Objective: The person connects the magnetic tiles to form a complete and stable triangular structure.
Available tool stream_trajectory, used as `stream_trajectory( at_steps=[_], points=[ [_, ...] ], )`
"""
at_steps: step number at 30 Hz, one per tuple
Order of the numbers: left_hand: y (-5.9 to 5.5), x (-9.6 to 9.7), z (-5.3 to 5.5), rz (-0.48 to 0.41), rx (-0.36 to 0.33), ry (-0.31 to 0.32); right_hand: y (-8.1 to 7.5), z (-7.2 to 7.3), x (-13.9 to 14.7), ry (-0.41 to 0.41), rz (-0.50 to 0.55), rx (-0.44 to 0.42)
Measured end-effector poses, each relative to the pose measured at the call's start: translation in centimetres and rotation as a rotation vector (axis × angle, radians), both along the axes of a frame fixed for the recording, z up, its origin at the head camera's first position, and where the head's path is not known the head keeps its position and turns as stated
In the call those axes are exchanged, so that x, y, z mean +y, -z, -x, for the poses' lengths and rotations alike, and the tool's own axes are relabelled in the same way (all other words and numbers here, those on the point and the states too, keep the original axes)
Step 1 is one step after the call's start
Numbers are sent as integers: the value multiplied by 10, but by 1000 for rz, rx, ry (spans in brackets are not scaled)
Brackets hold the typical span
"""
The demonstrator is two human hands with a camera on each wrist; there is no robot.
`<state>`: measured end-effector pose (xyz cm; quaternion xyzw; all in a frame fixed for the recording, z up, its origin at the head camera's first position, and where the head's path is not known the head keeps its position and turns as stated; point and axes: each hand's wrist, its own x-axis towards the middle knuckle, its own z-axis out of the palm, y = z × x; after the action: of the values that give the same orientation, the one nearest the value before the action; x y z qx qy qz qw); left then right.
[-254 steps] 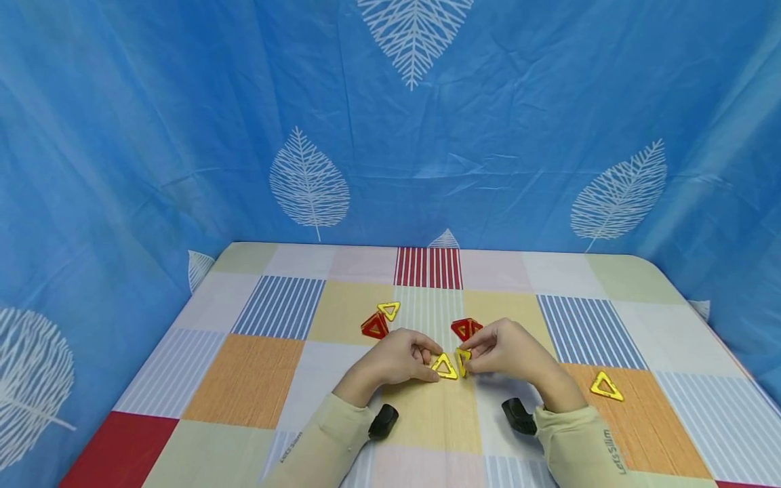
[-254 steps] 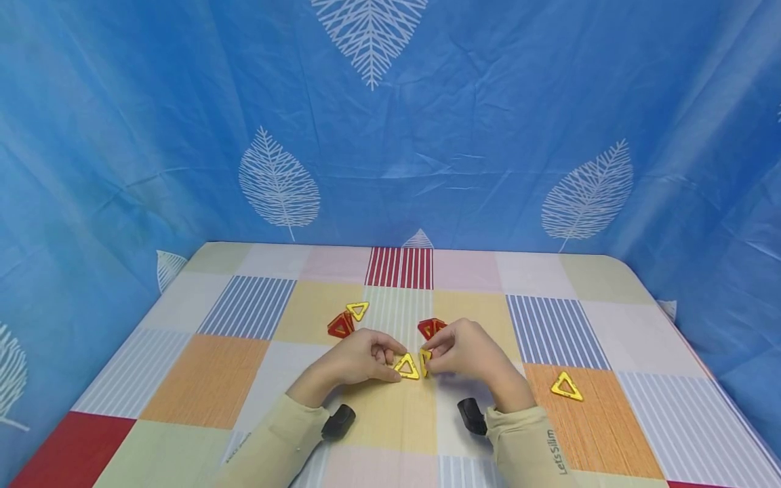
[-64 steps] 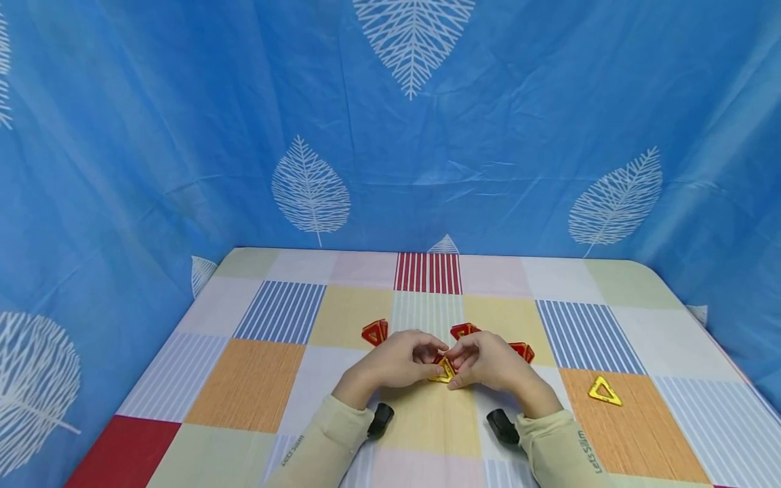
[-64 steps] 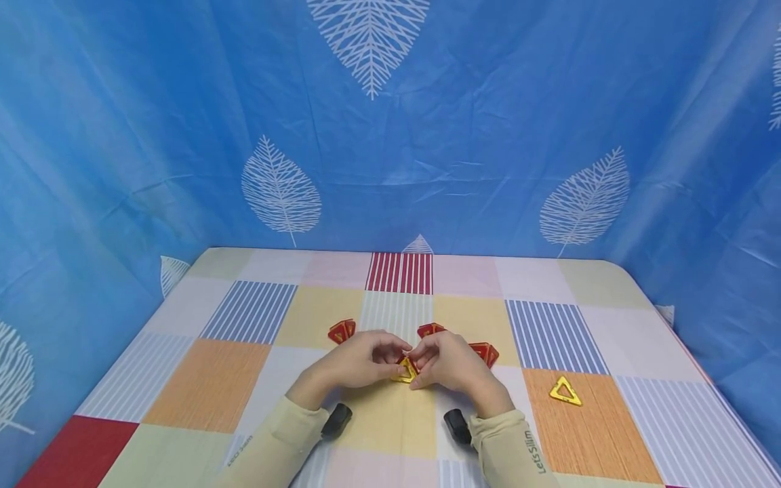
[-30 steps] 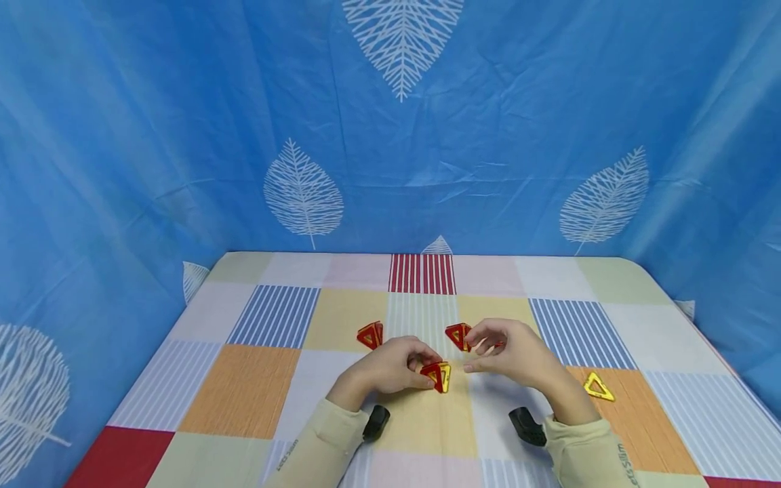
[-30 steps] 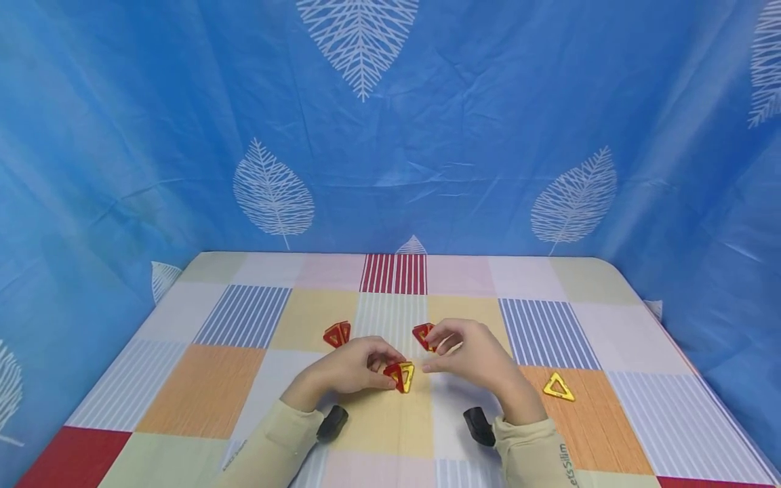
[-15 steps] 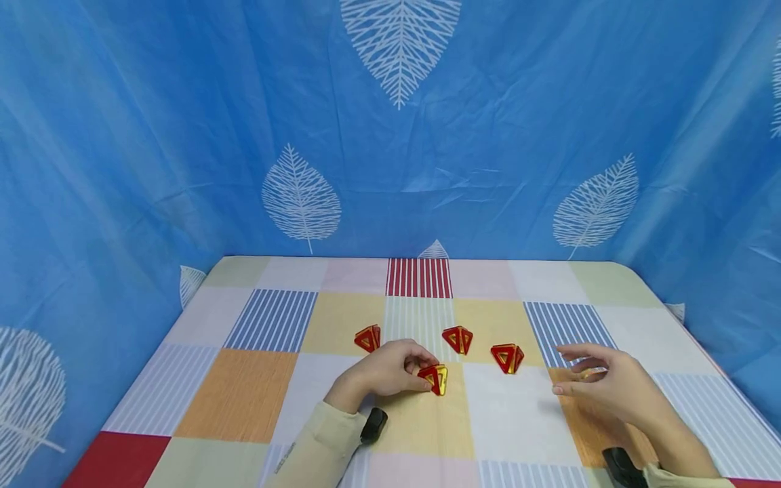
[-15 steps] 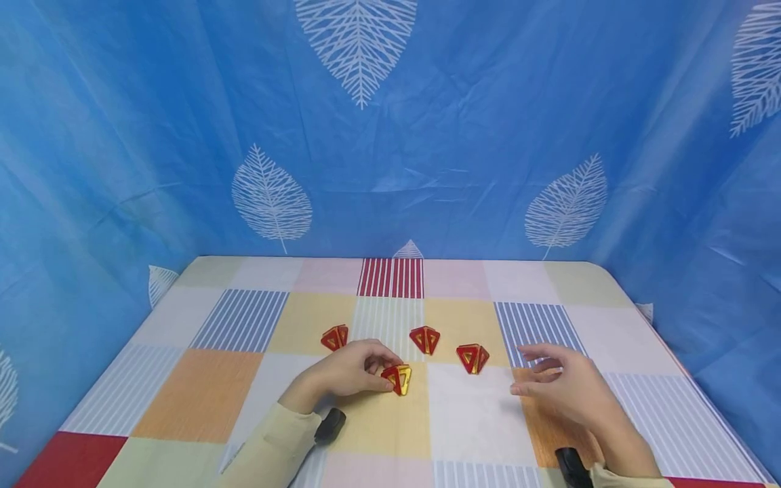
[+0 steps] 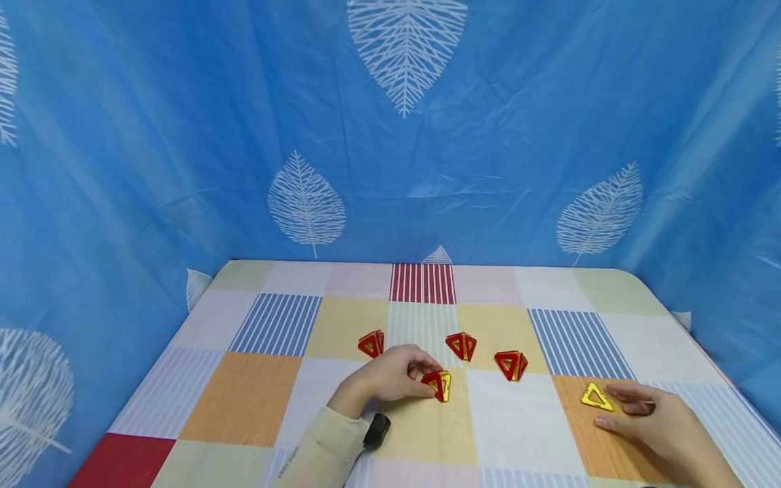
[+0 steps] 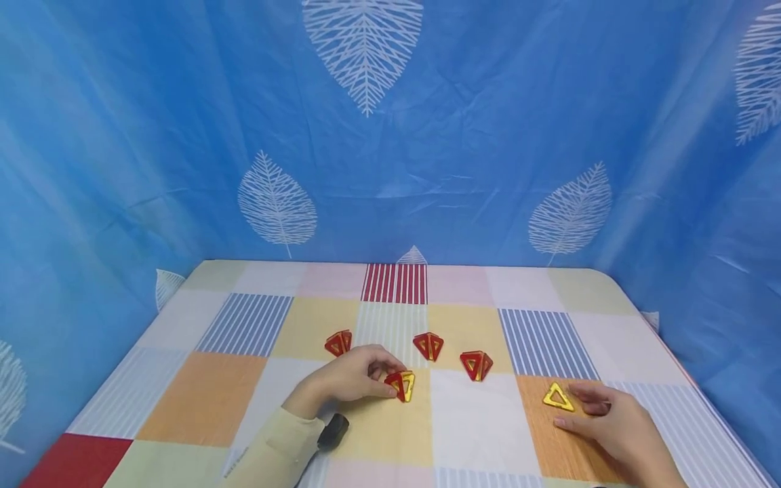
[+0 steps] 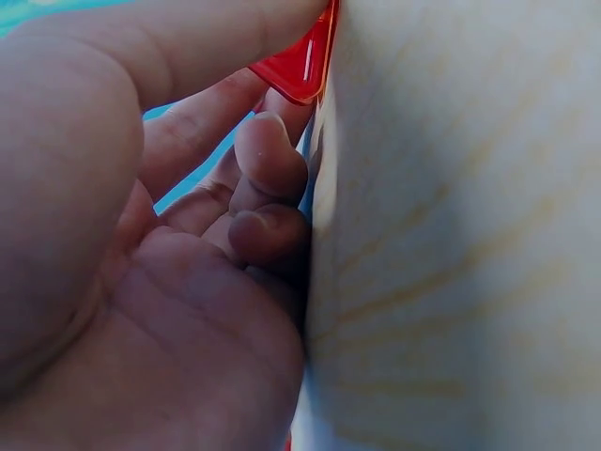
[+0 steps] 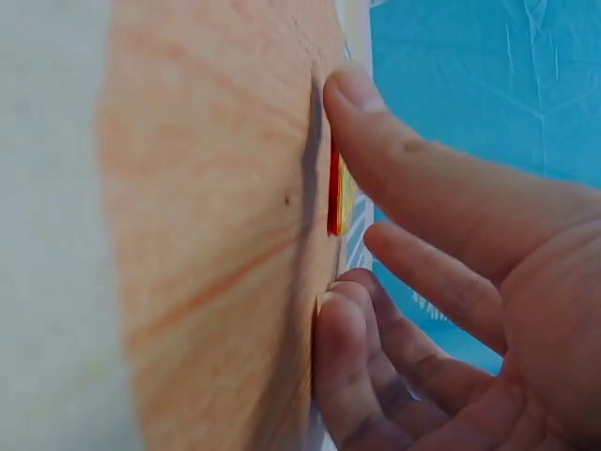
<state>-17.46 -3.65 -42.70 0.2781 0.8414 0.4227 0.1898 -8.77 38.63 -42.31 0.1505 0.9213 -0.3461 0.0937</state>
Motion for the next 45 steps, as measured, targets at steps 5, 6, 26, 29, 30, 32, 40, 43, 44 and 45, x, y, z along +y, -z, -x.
stream_trajectory(
  at_steps=[5, 6, 26, 29, 30, 32, 40, 43, 44, 45],
  points=[
    [0, 2, 0, 13, 14, 4, 6, -5, 7, 25, 1, -18],
    [0, 2, 0, 14, 15, 3, 7, -5, 7, 20, -4, -19],
    [1, 0, 0, -18, -3, -23, 6, -2, 0, -21, -92, 61],
    [2, 0, -1, -31, -16, -24, 6, -3, -3, 1, -75, 79],
    [2, 0, -1, -36, -20, -21, 5, -4, -4, 6, -72, 80],
    [3, 0, -1, -42, -20, -17, 3, -6, -7, 16, -66, 89],
    [4, 0, -1, -47, -25, -19, -13, -6, -22, 86, 24, 102],
    [4, 0, -1, -54, -25, -18, -22, -5, -31, 98, 74, 136],
    [4, 0, 0, -56, -25, -17, -25, -5, -34, 99, 96, 147],
    [4, 0, 0, -57, -23, -17, -28, -5, -38, 98, 121, 154]
  ],
)
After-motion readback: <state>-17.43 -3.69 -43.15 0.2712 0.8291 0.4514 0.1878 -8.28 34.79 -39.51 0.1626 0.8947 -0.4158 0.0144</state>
